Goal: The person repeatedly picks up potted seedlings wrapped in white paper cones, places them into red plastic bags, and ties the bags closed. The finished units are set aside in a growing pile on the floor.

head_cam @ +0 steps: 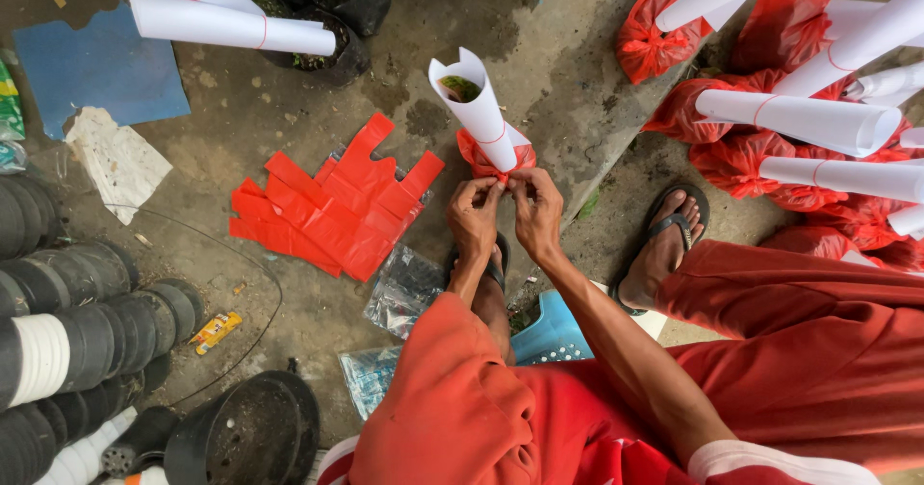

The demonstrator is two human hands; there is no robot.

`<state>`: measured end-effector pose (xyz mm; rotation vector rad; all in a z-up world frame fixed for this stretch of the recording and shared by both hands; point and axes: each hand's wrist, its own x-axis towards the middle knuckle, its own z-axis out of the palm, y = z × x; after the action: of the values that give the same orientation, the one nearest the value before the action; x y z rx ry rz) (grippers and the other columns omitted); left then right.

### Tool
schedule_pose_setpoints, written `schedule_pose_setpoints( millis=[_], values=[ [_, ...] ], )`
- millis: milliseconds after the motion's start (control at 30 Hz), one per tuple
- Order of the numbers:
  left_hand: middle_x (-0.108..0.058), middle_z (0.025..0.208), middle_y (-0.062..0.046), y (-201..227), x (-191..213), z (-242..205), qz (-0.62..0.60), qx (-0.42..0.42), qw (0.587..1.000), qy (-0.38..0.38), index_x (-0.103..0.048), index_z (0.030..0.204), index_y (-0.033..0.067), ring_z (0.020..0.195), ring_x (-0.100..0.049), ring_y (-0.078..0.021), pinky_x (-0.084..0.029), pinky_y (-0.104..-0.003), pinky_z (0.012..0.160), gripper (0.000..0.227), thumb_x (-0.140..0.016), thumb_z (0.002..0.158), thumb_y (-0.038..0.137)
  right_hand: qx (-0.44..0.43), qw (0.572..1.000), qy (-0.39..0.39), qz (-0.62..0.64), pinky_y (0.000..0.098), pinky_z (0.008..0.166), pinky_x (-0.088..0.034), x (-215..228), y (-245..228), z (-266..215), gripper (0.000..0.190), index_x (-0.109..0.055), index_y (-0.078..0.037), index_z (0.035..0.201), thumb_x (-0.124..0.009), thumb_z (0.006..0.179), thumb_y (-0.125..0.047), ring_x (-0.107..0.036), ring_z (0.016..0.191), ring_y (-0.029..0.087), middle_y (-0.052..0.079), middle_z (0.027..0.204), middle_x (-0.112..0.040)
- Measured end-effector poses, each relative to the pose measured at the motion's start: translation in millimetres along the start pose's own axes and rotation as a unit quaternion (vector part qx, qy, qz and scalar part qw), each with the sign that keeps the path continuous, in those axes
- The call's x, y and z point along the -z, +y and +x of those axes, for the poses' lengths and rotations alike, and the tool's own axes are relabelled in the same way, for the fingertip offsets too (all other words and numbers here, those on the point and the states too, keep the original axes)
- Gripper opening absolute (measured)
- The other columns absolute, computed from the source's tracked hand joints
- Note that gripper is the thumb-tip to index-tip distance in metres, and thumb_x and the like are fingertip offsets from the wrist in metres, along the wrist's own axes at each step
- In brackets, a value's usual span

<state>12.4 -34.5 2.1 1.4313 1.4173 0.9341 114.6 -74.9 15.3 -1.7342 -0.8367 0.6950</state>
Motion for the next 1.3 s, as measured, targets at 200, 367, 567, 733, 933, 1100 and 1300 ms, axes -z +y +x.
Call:
schedule_pose_setpoints(
  millis=[200, 367, 567, 733, 933, 1100, 1300],
  values=[
    [-0.073, 0.094, -0.008, -13.6, 3.0, 1.8, -0.014, -0.017, 0.999, -0.025, -0.076, 0.103, 0.0006, 0.081, -0.071, -0.0175, -0.056, -0.031, 0.071, 0.019, -0.080, 0.090, 0.014, -0.062, 0.988, -0.135, 0.052, 0.0308, 0.074, -0.054, 8.2, 22.3, 17.6, 0.010, -0.067, 0.001, 0.104, -0.062, 0.100, -0.006, -0.064, 0.082, 0.015, 0.008, 0.097, -0.065],
    [-0.071, 0.098, -0.008, -13.5, 4.0, -2.6, -0.028, -0.048, 0.997, -0.055, -0.075, 0.107, 0.0018, 0.083, -0.071, -0.0182, -0.056, -0.031, 0.073, 0.021, -0.078, 0.092, 0.015, 0.050, 0.973, -0.221, -0.053, 0.0334, 0.080, -0.053, 12.8, 46.9, 41.2, 0.010, -0.068, 0.003, 0.097, -0.059, 0.097, 0.002, -0.064, 0.089, 0.017, 0.010, 0.100, -0.065],
    [-0.071, 0.098, -0.008, 2.8, 12.7, 5.6, 0.053, -0.084, 0.993, -0.064, -0.074, 0.103, 0.0042, 0.086, -0.071, -0.0224, -0.054, -0.035, 0.075, 0.017, -0.076, 0.095, 0.019, -0.136, 0.960, -0.128, 0.210, 0.0286, 0.074, -0.057, 6.6, 40.2, 35.2, 0.008, -0.064, -0.001, 0.106, -0.062, 0.098, -0.001, -0.067, 0.082, 0.012, 0.004, 0.092, -0.072],
    [-0.071, 0.097, -0.008, 13.5, 23.3, 10.4, 0.131, -0.101, 0.984, -0.071, -0.074, 0.100, 0.0062, 0.089, -0.070, -0.0260, -0.053, -0.037, 0.076, 0.017, -0.075, 0.097, 0.023, -0.102, 0.973, -0.032, 0.204, 0.0287, 0.070, -0.058, 3.4, 25.6, 40.9, 0.008, -0.057, -0.001, 0.106, -0.060, 0.098, 0.001, -0.065, 0.076, 0.013, 0.006, 0.089, -0.068],
    [-0.075, 0.096, -0.007, 31.3, 30.4, 15.8, 0.038, -0.058, 0.993, -0.094, -0.073, 0.103, 0.0050, 0.085, -0.073, -0.0205, -0.056, -0.034, 0.076, 0.017, -0.070, 0.098, 0.021, -0.065, 0.991, -0.031, 0.111, 0.0310, 0.076, -0.055, 13.0, 21.7, 47.0, 0.007, -0.056, -0.001, 0.109, -0.057, 0.103, -0.005, -0.064, 0.085, 0.015, 0.009, 0.099, -0.067],
    [-0.075, 0.094, -0.008, 64.9, 52.1, 3.9, -0.084, -0.033, 0.993, -0.079, -0.070, 0.106, 0.0008, 0.086, -0.074, -0.0174, -0.059, -0.031, 0.078, 0.016, -0.065, 0.102, 0.016, 0.116, 0.984, -0.026, -0.131, 0.0480, 0.112, -0.041, 8.5, 24.7, 25.5, 0.063, -0.050, -0.001, 0.140, -0.074, 0.084, -0.019, -0.049, 0.130, 0.035, 0.020, 0.141, -0.052],
    [-0.072, 0.094, -0.008, 98.5, 68.3, -3.5, -0.062, -0.148, 0.984, -0.072, -0.066, 0.102, 0.0003, 0.086, -0.072, -0.0171, -0.056, -0.031, 0.079, 0.013, -0.064, 0.104, 0.013, 0.188, 0.960, -0.115, -0.173, 0.0554, 0.112, -0.030, -6.7, 18.7, 40.5, 0.120, -0.025, 0.005, 0.154, -0.093, 0.068, -0.045, -0.038, 0.138, 0.048, 0.030, 0.153, -0.035]
  ],
)
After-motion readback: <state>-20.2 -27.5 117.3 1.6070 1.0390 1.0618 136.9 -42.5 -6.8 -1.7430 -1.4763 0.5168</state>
